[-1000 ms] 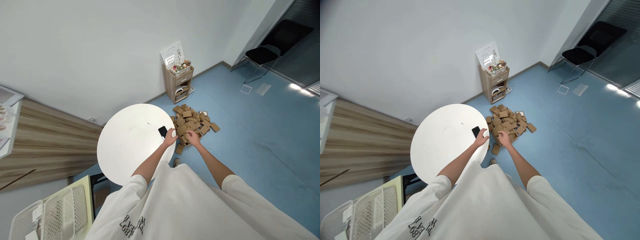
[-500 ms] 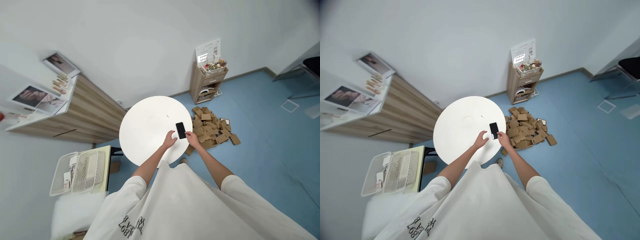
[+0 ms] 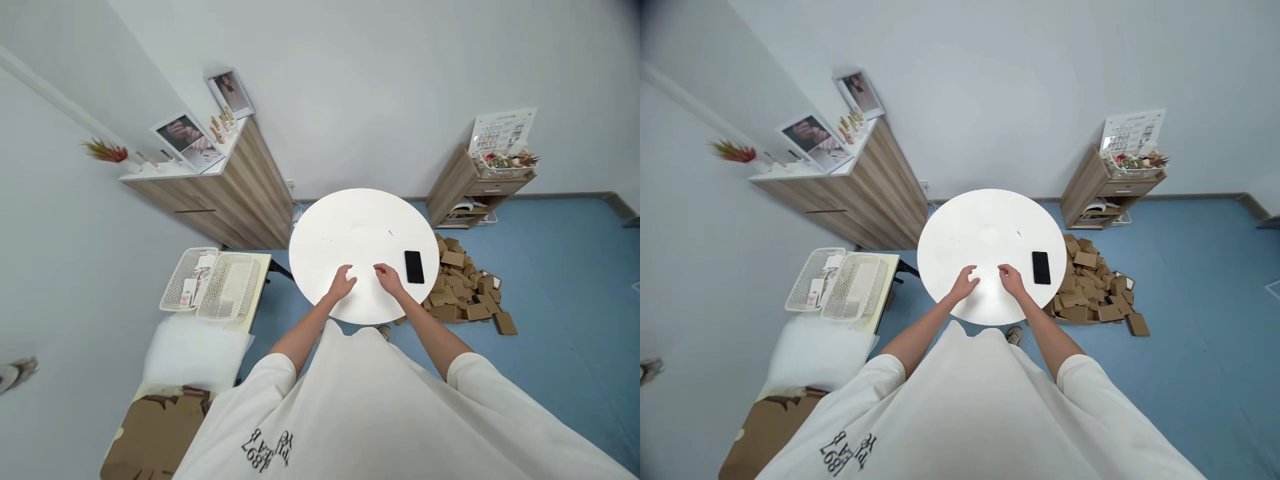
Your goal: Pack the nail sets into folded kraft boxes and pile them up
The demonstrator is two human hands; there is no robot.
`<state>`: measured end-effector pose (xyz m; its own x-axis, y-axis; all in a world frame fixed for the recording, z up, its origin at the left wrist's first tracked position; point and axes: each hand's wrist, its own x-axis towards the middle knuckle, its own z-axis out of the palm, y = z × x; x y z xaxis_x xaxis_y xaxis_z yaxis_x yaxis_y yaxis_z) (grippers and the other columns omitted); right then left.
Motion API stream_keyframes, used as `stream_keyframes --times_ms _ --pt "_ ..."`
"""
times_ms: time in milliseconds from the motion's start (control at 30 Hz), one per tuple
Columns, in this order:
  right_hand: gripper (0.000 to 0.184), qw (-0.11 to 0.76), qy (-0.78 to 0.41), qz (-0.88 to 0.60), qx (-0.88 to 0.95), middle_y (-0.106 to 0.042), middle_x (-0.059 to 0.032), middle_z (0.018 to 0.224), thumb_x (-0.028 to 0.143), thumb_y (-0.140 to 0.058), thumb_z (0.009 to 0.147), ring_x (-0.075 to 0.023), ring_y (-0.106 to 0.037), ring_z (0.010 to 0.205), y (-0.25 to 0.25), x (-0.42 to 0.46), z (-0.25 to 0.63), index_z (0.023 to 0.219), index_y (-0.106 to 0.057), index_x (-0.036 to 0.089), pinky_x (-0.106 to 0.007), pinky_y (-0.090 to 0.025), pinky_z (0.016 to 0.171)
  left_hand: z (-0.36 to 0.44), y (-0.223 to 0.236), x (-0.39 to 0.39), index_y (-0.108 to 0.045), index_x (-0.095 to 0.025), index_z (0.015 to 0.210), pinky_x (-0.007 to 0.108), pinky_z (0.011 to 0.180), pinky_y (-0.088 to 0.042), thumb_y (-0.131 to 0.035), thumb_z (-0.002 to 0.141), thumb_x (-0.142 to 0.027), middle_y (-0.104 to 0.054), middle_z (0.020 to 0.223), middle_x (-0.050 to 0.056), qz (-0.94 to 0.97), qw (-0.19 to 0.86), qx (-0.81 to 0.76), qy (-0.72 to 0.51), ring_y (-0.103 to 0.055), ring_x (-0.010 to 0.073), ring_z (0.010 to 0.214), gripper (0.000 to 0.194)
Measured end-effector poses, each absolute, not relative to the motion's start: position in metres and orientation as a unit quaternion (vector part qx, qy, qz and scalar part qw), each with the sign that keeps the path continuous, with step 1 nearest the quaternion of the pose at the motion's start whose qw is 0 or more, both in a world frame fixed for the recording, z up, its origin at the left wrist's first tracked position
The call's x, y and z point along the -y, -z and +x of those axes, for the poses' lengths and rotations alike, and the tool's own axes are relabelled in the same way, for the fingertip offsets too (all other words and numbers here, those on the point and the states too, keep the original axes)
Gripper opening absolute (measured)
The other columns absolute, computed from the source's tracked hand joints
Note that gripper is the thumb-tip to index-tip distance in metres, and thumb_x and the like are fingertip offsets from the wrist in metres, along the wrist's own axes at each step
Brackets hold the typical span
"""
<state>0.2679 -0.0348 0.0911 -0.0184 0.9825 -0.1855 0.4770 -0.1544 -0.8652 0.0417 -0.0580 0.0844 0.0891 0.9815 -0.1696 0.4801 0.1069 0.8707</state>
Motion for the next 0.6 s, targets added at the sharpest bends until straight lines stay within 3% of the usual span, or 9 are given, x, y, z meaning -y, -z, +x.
stream_keyframes --times_ms 267,600 --pt "0.032 0.254 -0.441 -0.611 0.607 -0.071 -0.0052 0.118 0.028 -0.051 0.087 -0.0211 -0.065 0.108 -0.093 0.063 0.143 0.112 -0.07 0.025 -0.039 -0.051 0.099 -0.072 -0.083 0.096 -0.053 -0.024 0.139 0.043 0.109 -0.045 -0.063 0.088 -0.027 -0.047 0.149 0.012 0.543 0.452 -0.633 -0.317 -0.053 0.0291 0.13 0.052" --pt "0.031 0.185 -0.464 -0.532 0.684 -0.071 -0.0051 0.118 0.03 -0.052 0.088 -0.0215 -0.065 0.109 -0.103 0.059 0.051 0.111 -0.07 0.025 -0.039 -0.05 0.099 -0.154 -0.084 0.138 -0.051 -0.025 0.139 0.039 0.102 -0.049 -0.056 0.093 -0.036 -0.046 0.149 0.012 0.451 0.431 -0.688 -0.371 -0.051 0.0287 0.133 0.048"
